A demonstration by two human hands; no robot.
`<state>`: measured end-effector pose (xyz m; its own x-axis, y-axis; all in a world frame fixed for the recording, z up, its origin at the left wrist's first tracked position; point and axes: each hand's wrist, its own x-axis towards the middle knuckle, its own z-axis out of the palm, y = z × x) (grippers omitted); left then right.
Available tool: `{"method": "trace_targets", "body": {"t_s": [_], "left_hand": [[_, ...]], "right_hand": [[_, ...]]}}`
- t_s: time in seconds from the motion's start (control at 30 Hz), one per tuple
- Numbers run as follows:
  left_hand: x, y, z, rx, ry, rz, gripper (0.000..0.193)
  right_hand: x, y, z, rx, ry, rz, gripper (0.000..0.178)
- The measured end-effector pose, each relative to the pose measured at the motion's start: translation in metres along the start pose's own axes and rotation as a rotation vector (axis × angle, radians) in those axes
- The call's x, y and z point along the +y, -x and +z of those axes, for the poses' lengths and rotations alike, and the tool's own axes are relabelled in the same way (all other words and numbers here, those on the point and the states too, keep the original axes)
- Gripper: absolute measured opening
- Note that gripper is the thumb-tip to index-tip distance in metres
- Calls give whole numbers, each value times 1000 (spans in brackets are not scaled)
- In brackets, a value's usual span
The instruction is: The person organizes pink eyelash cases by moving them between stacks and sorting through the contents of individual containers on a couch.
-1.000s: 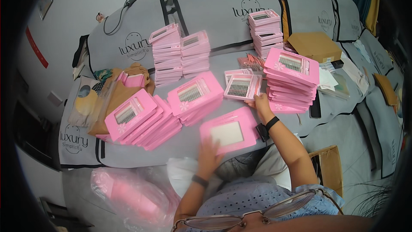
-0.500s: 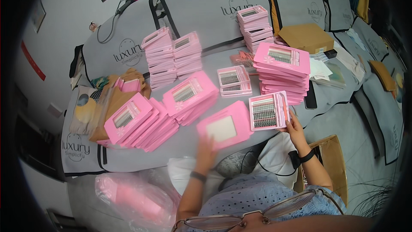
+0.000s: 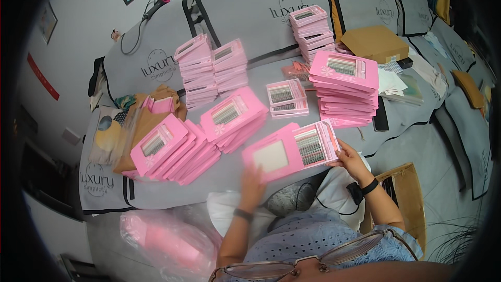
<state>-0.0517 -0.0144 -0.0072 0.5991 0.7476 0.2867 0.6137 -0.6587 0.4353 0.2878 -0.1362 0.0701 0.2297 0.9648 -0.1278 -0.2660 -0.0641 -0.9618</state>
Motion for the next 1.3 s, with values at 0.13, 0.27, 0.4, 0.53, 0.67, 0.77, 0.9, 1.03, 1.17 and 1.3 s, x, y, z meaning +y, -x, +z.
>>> {"method": "trace_targets", "body": {"t_s": [0.13, 0.27, 0.4, 0.53, 0.67, 0.77, 0.9, 1.03, 1.17, 1.3], "left_hand": [[5, 1, -4, -38, -39, -37, 63], [0, 2, -3, -30, -26, -25, 65], [4, 0, -5, -26, 11, -15, 67], [2, 1, -2, -6, 15, 1, 68], [4, 0, -4, -16, 11, -8, 67], [5, 1, -4, -17, 13, -17, 66], [3, 1, -6, -35, 3, -14, 64], [4, 1, -7, -44, 23, -12, 62], [2, 0, -3, -23, 39, -5, 63], [2, 2, -3, -30, 30, -24, 64]], "right_hand": [[2, -5, 6, -23, 30, 6, 51], [-2, -7, -2, -48, 93, -12, 50], [-9, -4, -8, 13, 25, 16, 50], [-12, -4, -19, 2, 27, 31, 50], [-18, -5, -20, -12, 44, 28, 49], [-17, -8, -18, -27, 54, 14, 50], [-20, -14, -23, 4, 116, -7, 50], [-17, -22, -27, 8, 126, -15, 48], [-7, -22, -23, 20, 107, -28, 49], [1, -11, -12, -4, 18, -24, 50]]}}
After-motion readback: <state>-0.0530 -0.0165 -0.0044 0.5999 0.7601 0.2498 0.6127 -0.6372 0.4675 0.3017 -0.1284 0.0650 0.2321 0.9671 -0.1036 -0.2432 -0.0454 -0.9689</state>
